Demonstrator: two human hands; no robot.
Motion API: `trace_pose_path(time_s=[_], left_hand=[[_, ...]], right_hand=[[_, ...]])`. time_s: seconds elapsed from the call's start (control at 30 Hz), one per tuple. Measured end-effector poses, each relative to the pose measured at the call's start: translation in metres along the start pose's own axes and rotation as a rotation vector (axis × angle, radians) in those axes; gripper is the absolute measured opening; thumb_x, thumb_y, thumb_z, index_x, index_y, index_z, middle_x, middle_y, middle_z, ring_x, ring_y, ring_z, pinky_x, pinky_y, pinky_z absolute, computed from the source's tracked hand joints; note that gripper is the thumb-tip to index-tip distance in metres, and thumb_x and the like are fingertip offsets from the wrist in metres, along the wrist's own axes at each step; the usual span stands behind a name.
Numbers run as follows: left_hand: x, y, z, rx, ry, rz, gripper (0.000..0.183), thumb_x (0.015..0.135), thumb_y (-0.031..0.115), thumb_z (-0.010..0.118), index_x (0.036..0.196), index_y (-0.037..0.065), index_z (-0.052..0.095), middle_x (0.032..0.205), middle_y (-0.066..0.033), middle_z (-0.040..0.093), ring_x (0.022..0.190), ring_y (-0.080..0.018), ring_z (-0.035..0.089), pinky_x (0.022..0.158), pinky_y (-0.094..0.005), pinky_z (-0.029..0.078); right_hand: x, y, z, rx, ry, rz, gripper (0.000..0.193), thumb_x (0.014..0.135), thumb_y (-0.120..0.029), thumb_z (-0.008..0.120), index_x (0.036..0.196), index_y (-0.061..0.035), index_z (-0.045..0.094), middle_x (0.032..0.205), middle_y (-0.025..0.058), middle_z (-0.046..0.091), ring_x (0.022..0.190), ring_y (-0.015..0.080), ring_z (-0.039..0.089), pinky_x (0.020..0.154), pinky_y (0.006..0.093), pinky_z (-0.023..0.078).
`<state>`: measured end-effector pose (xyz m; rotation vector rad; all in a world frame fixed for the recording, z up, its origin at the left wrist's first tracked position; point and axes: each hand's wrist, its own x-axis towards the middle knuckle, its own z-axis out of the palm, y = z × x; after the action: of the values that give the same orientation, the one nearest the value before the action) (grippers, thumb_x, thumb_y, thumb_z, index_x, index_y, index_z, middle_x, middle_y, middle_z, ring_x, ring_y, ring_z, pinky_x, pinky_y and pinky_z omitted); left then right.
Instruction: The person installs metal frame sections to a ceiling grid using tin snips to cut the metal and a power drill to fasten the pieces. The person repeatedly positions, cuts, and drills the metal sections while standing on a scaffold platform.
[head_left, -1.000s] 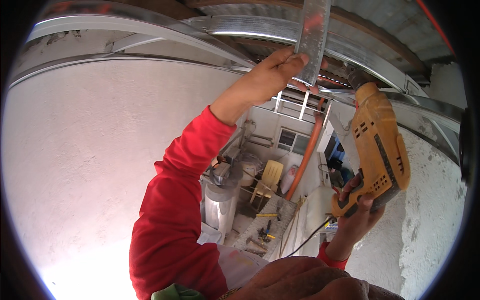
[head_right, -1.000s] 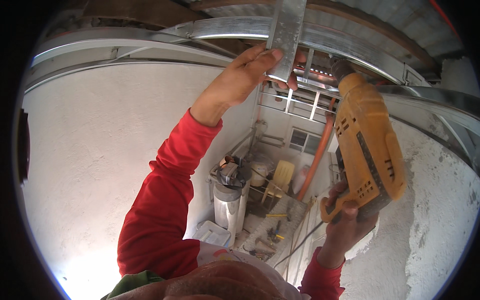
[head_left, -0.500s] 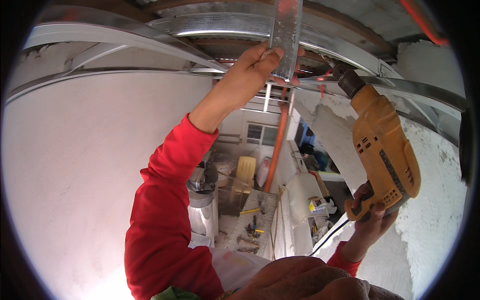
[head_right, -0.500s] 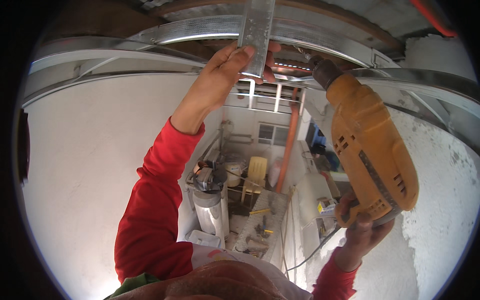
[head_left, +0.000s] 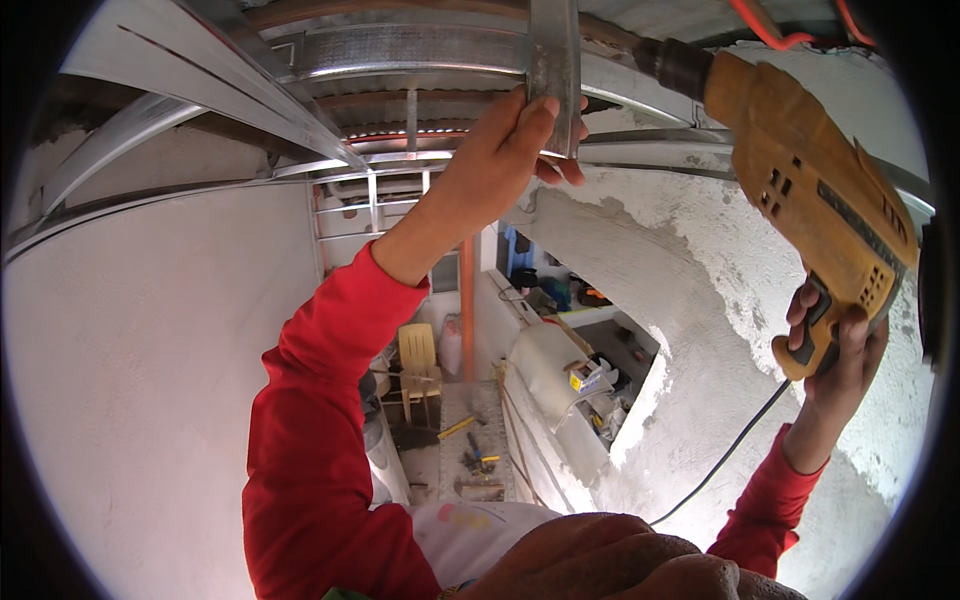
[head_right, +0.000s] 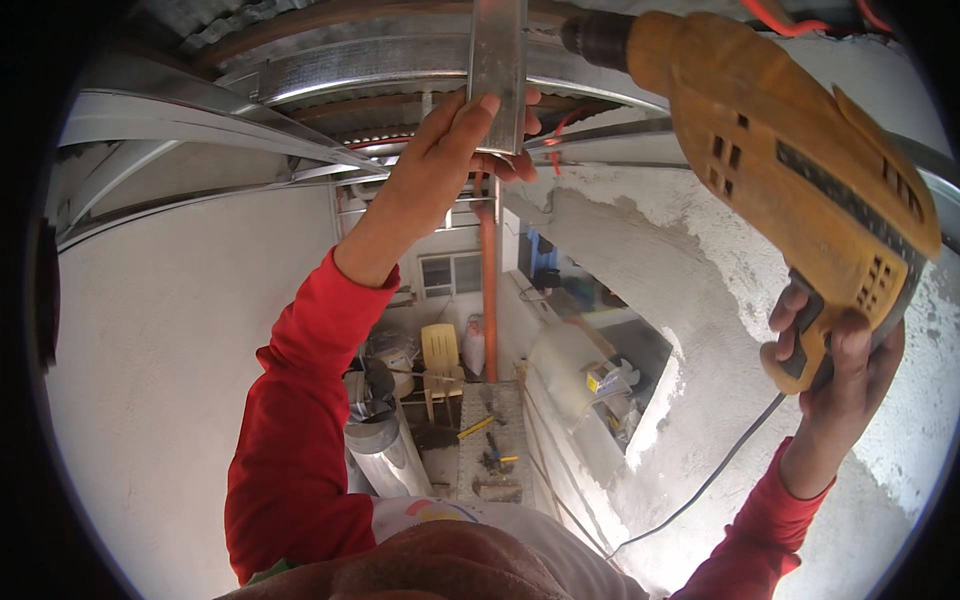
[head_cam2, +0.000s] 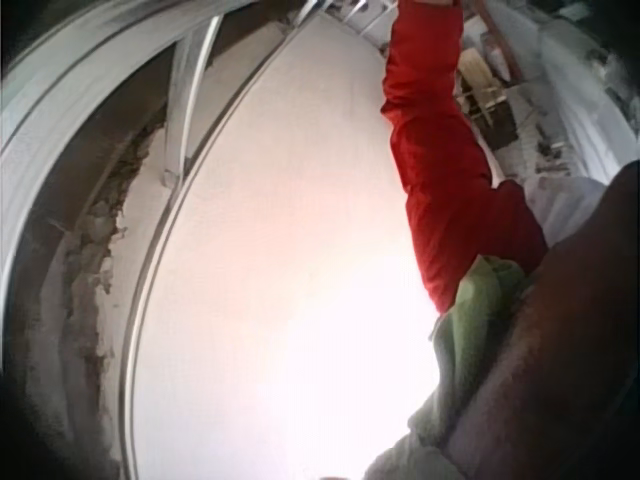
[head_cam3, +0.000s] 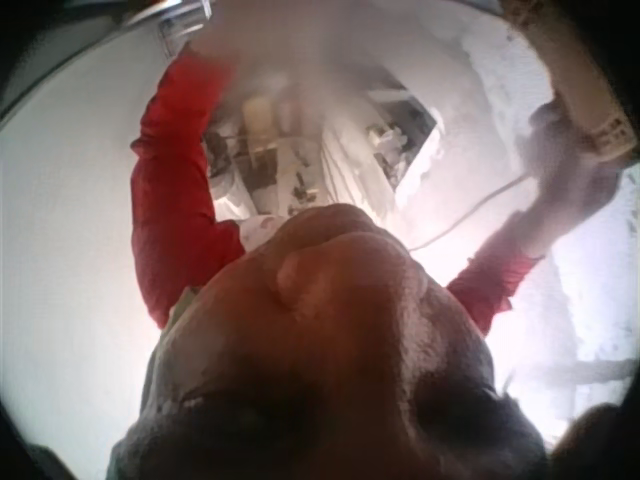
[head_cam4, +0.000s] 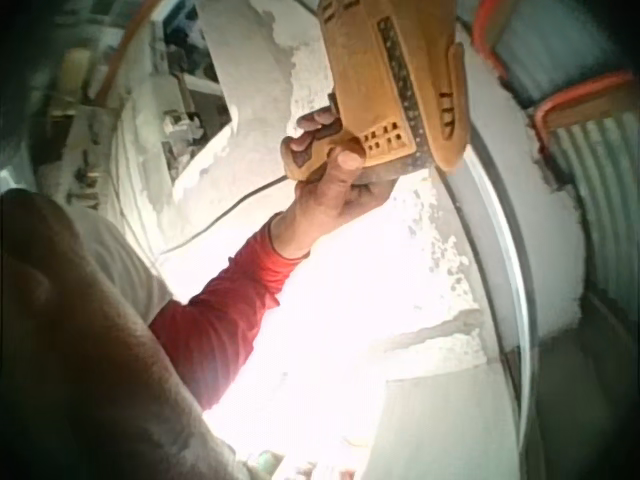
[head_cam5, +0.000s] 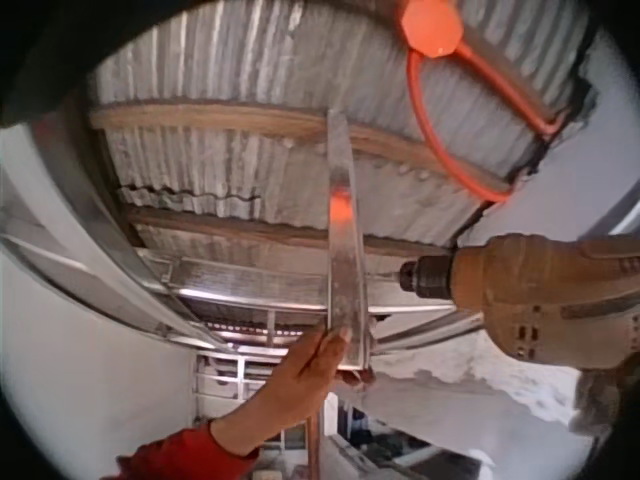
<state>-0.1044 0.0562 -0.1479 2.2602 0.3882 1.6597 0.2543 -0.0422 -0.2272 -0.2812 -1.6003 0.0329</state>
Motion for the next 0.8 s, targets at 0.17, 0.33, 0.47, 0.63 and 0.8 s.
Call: trace_pose_path(time_s=[0.17,0.33,0.47,0.63,0.8], left_hand=[[0.001,-0.01,-0.005,-0.046,-0.03,0.073,0.043,0.109,0.035,0.047,0.135,0.003,0.058,0.112,-0.0114,0.069,0.086,-0.0247,0.074,0.076,-0.0364,0.058],[0.009,-0.02,-0.016,-0.119,-0.035,0.007,0.042,0.102,0.033,0.061,0.129,0.001,0.058,0.112,-0.0103,0.068,0.086,-0.0262,0.075,0.075,-0.0365,0.06],[0.014,-0.027,-0.016,-0.208,0.039,0.045,0.044,0.096,0.03,0.068,0.125,0.0,0.057,0.112,-0.0114,0.066,0.091,-0.0232,0.072,0.077,-0.0363,0.059],[0.017,-0.034,-0.012,-0.186,0.192,0.103,0.056,0.089,0.027,0.076,0.13,-0.001,0.051,0.118,-0.0134,0.063,0.107,-0.0201,0.064,0.08,-0.0348,0.056],[0.024,-0.039,-0.01,-0.182,0.271,0.391,0.048,0.086,0.016,0.077,0.12,-0.002,0.048,0.108,-0.0116,0.059,0.093,-0.0154,0.061,0.071,-0.0304,0.054]], right_hand=[[0.018,-0.036,0.012,-0.216,-0.029,0.0,0.06,0.101,-0.049,0.063,0.122,0.0066,0.056,0.095,0.0166,0.069,0.069,0.016,0.067,0.052,0.0238,0.055],[0.03,-0.066,0.027,-0.37,-0.083,0.028,0.055,0.103,-0.048,0.06,0.122,0.0041,0.058,0.093,0.0148,0.069,0.066,0.0141,0.066,0.051,0.024,0.054],[0.033,-0.081,0.035,-0.43,-0.121,0.056,0.053,0.104,-0.046,0.059,0.122,0.0037,0.058,0.092,0.014,0.068,0.066,0.0134,0.065,0.05,0.0237,0.054],[0.033,-0.087,0.039,-0.429,-0.105,0.068,0.053,0.104,-0.045,0.059,0.123,0.0039,0.057,0.093,0.0139,0.068,0.067,0.0134,0.065,0.05,0.0238,0.054],[0.031,-0.089,0.038,-0.436,-0.088,0.081,0.053,0.104,-0.045,0.061,0.124,0.0042,0.057,0.094,0.0139,0.068,0.07,0.0139,0.066,0.05,0.0237,0.054]])
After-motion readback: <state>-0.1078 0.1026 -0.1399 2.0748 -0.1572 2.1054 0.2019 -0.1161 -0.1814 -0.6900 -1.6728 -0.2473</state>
